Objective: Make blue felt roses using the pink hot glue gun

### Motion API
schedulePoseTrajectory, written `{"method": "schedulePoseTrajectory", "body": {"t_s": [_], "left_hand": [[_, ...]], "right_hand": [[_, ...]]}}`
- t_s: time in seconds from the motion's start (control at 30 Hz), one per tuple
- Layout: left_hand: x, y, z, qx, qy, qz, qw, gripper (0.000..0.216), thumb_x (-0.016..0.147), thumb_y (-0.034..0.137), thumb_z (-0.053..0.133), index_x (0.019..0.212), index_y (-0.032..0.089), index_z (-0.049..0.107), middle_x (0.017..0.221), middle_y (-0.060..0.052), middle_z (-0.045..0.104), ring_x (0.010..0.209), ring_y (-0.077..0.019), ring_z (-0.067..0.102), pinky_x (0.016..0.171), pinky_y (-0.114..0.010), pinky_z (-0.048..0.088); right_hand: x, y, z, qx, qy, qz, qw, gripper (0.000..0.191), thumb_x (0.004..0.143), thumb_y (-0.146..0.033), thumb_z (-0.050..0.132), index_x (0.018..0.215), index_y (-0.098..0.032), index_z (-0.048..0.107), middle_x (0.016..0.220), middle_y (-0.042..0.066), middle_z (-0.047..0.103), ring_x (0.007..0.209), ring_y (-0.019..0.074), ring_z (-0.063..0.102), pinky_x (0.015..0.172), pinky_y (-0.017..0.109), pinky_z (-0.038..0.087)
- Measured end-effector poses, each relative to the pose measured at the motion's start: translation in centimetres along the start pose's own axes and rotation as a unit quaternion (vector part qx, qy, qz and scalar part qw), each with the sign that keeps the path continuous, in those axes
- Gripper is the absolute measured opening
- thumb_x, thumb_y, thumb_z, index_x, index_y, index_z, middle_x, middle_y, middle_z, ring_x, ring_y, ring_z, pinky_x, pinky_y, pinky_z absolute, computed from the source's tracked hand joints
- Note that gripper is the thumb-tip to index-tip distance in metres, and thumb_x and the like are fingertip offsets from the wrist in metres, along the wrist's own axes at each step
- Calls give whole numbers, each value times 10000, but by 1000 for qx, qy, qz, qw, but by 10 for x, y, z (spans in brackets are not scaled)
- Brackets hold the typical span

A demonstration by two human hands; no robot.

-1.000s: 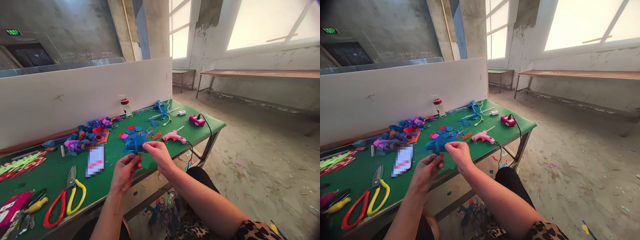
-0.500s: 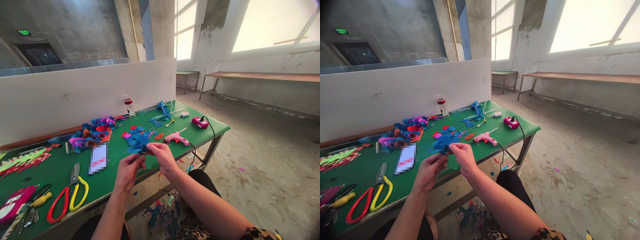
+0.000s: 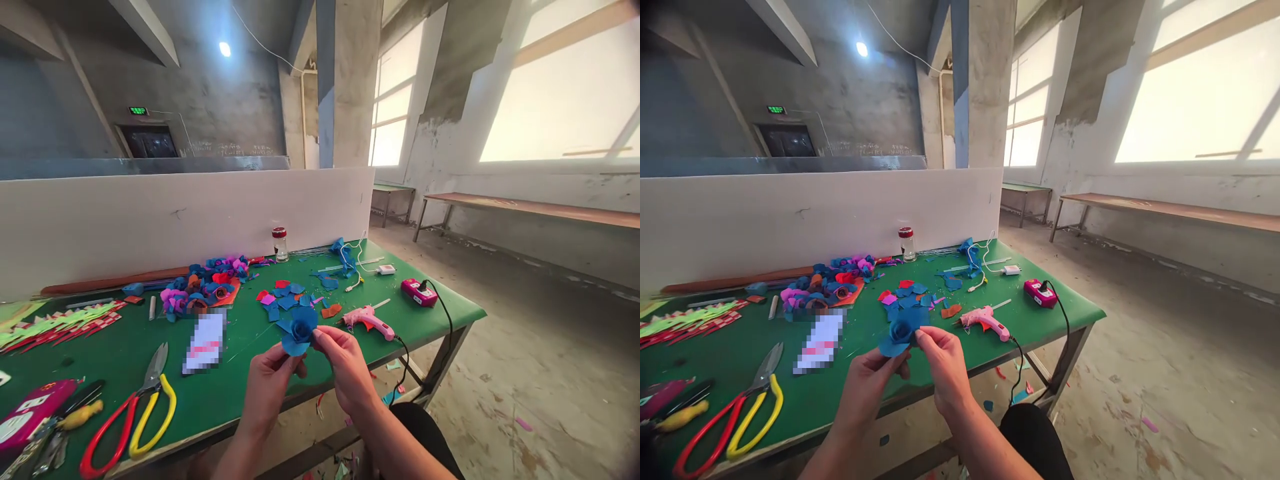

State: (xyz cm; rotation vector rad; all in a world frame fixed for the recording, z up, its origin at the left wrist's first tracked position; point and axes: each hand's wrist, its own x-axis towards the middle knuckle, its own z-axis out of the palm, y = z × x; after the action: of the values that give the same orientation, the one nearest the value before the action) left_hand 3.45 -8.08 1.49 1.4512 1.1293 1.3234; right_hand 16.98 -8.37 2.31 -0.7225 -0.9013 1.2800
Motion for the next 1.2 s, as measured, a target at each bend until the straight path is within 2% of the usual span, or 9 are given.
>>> {"method": "schedulePoseTrajectory", "body": {"t_s": [0.2, 0.53, 0.77, 1.0, 1.2], "left_hand": [[-3, 4, 4, 8, 10, 16, 1000, 178, 739, 400, 710, 643, 255, 747, 534, -3, 613, 566, -172, 520, 588, -278, 422], [-3, 2, 2, 7, 4, 2, 1000, 220, 748, 410, 699, 738, 201, 767, 532, 3, 612, 577, -150, 496, 594, -258, 397], [-4, 3, 2, 7, 0, 9, 1000, 225, 740, 404, 708, 789, 196, 778, 534, 7, 617, 572, -140, 493, 585, -244, 394], [-2, 1, 3, 7, -3, 9, 1000, 223, 747, 403, 703, 811, 203, 777, 535, 13, 615, 571, -139, 499, 594, -242, 394], [-3, 2, 2, 22, 2, 17, 1000, 212, 747, 400, 701, 719, 195, 749, 548, 10, 617, 570, -140, 511, 591, -239, 401]], "right_hand": [[-2, 7, -5, 23, -4, 0, 1000, 200, 743, -387, 732, 724, -188, 732, 682, 18, 615, 719, 174, 514, 733, 301, 414], [-6, 4, -3, -11, 11, -3, 1000, 234, 783, -389, 696, 726, -165, 730, 668, 8, 604, 690, 145, 467, 681, 264, 375], [-7, 2, 0, -22, 33, -9, 999, 267, 779, -410, 683, 675, -165, 699, 634, -6, 551, 661, 135, 399, 620, 247, 332], [-10, -1, 4, -18, 8, -9, 1000, 316, 822, -386, 634, 596, -165, 611, 614, -20, 456, 652, 124, 314, 615, 239, 300], [-10, -1, 5, -13, 13, -6, 1000, 326, 827, -404, 624, 600, -173, 582, 622, -22, 430, 652, 129, 288, 609, 249, 281]]}}
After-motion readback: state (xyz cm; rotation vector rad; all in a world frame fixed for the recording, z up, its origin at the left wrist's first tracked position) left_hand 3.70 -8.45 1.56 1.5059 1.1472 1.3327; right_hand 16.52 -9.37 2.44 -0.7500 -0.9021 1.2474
